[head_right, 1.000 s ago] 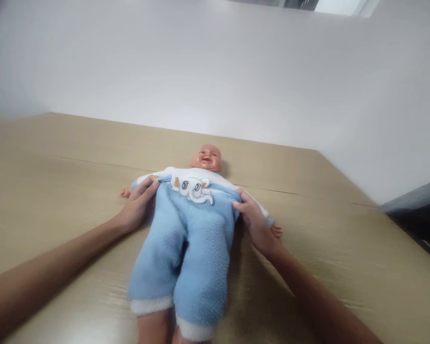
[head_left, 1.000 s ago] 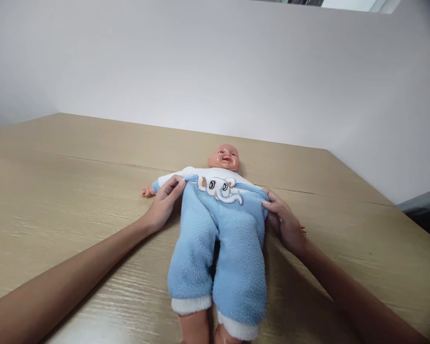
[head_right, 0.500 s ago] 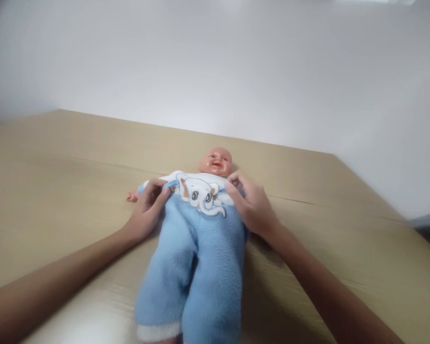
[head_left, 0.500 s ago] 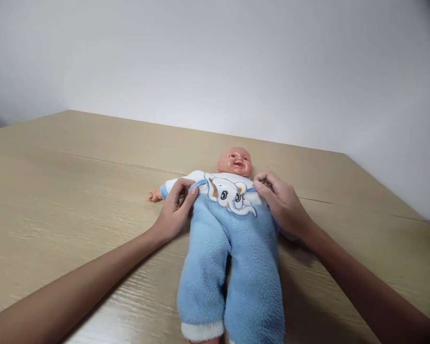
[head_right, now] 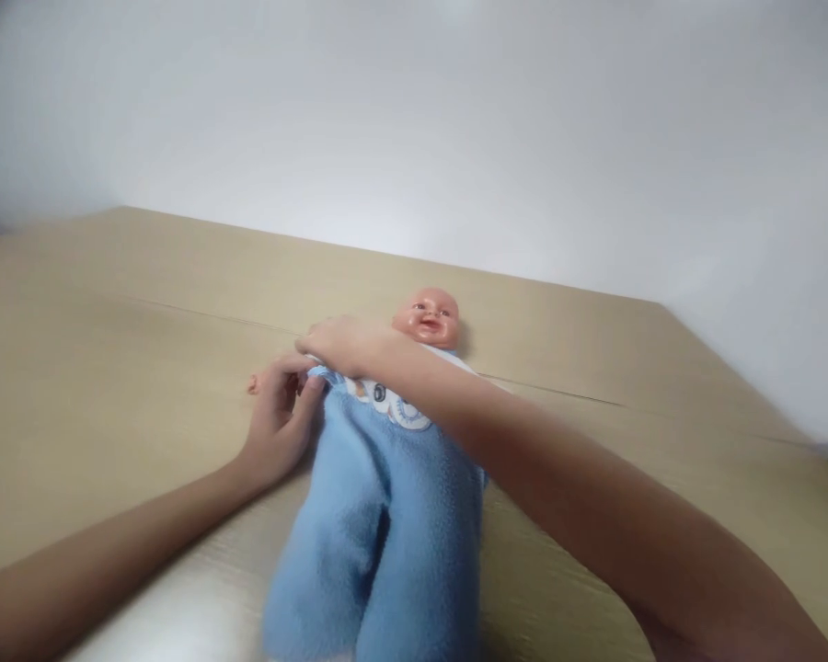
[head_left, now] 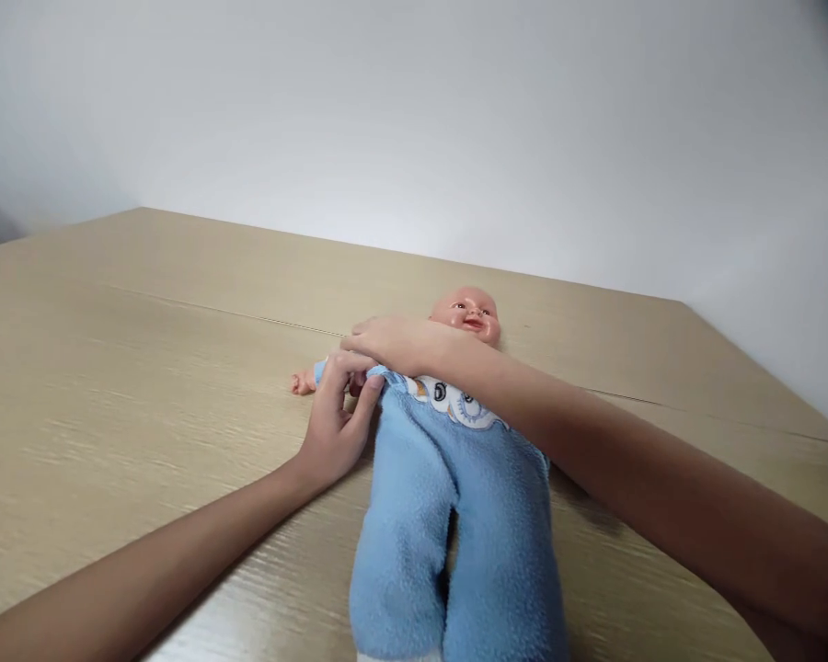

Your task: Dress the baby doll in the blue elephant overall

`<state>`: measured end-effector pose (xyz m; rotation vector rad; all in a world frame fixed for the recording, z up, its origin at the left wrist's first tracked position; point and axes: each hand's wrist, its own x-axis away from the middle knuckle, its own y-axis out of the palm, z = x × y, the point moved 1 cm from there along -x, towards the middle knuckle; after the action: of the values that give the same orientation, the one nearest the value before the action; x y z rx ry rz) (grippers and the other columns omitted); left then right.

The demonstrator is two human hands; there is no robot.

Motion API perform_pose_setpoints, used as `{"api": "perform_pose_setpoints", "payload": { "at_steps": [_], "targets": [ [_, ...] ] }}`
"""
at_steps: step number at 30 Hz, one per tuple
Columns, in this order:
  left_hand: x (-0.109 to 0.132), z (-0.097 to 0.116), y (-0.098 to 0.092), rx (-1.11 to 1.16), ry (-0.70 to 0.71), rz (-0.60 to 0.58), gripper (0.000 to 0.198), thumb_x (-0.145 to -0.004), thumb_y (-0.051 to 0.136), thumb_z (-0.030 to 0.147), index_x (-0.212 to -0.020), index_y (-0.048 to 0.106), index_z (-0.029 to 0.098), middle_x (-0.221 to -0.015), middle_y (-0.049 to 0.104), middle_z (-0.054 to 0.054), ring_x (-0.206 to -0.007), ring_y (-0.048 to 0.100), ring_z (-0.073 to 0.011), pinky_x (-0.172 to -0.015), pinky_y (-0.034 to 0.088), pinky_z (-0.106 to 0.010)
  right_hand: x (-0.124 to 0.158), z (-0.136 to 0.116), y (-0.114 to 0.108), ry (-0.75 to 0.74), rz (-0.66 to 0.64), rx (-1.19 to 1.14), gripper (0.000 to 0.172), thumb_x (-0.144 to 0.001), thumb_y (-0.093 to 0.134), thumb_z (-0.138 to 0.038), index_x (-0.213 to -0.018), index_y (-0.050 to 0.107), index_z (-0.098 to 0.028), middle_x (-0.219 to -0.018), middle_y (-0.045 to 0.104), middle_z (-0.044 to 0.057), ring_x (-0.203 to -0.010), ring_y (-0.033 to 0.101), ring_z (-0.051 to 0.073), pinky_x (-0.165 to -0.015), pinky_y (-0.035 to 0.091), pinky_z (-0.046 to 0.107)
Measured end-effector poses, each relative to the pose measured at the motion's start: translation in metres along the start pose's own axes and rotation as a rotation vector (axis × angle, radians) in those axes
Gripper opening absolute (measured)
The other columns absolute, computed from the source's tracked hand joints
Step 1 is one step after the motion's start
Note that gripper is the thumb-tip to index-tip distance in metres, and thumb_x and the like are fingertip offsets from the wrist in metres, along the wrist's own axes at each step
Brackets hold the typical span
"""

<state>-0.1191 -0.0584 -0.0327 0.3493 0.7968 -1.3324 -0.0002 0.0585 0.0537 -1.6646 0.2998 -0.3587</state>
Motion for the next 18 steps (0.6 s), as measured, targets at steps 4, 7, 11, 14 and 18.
{"api": "perform_pose_setpoints", "payload": {
  "at_steps": [4,7,11,14,18],
  "targets": [
    [0.002,-0.001,0.002,0.059,-0.006,-0.009,0.003,-0.113,0.058,0.028,-0.111,0.061,0.028,-0.086,0.053,0.004,-0.077,0.049,-0.0137,-0.073,0.043,-0.027,0.007,-0.011,-0.005,0.012,0.02,0.035,0.012,-0.097,0.068,-0.012,-0.106,0.072,-0.019,-0.11,0.078,0.008,-0.085,0.068,0.022,-0.069,0.043,0.033],
    [0.006,-0.004,0.002,0.088,0.02,-0.029,0.003,-0.112,0.058,0.028,-0.111,0.061,0.027,-0.085,0.054,0.003,-0.075,0.051,-0.0135,-0.072,0.043,-0.027,0.027,-0.013,-0.014,0.061,0.221,-0.029,0.021,-0.098,0.065,-0.025,-0.118,0.067,-0.018,-0.116,0.076,0.01,-0.087,0.067,0.024,-0.07,0.039,0.034],
    [0.012,-0.009,0.0,0.078,0.075,-0.044,0.002,-0.111,0.058,0.025,-0.111,0.06,0.026,-0.084,0.055,0.002,-0.073,0.051,-0.015,-0.071,0.044,-0.03,0.054,-0.003,-0.016,0.133,0.504,-0.288,0.028,-0.085,0.063,-0.017,-0.113,0.064,-0.02,-0.108,0.074,0.005,-0.093,0.067,0.023,-0.08,0.045,0.034],
    [0.016,-0.009,-0.002,-0.033,0.229,-0.01,0.01,-0.107,0.062,0.023,-0.116,0.061,0.027,-0.096,0.061,-0.003,-0.088,0.057,-0.0197,-0.085,0.05,-0.037,0.066,0.005,-0.009,0.161,0.586,-0.614,0.031,-0.078,0.06,-0.013,-0.108,0.06,-0.023,-0.108,0.071,0.004,-0.097,0.068,0.022,-0.085,0.051,0.034],
    [0.018,-0.005,-0.003,-0.123,0.355,0.065,0.018,-0.105,0.062,0.023,-0.122,0.063,0.029,-0.123,0.051,-0.009,-0.116,0.058,-0.0263,-0.1,0.052,-0.046,0.074,0.006,0.0,0.193,0.614,-0.886,0.028,-0.077,0.061,-0.014,-0.103,0.058,-0.024,-0.106,0.069,0.003,-0.096,0.067,0.02,-0.084,0.055,0.032]
  ]
}}
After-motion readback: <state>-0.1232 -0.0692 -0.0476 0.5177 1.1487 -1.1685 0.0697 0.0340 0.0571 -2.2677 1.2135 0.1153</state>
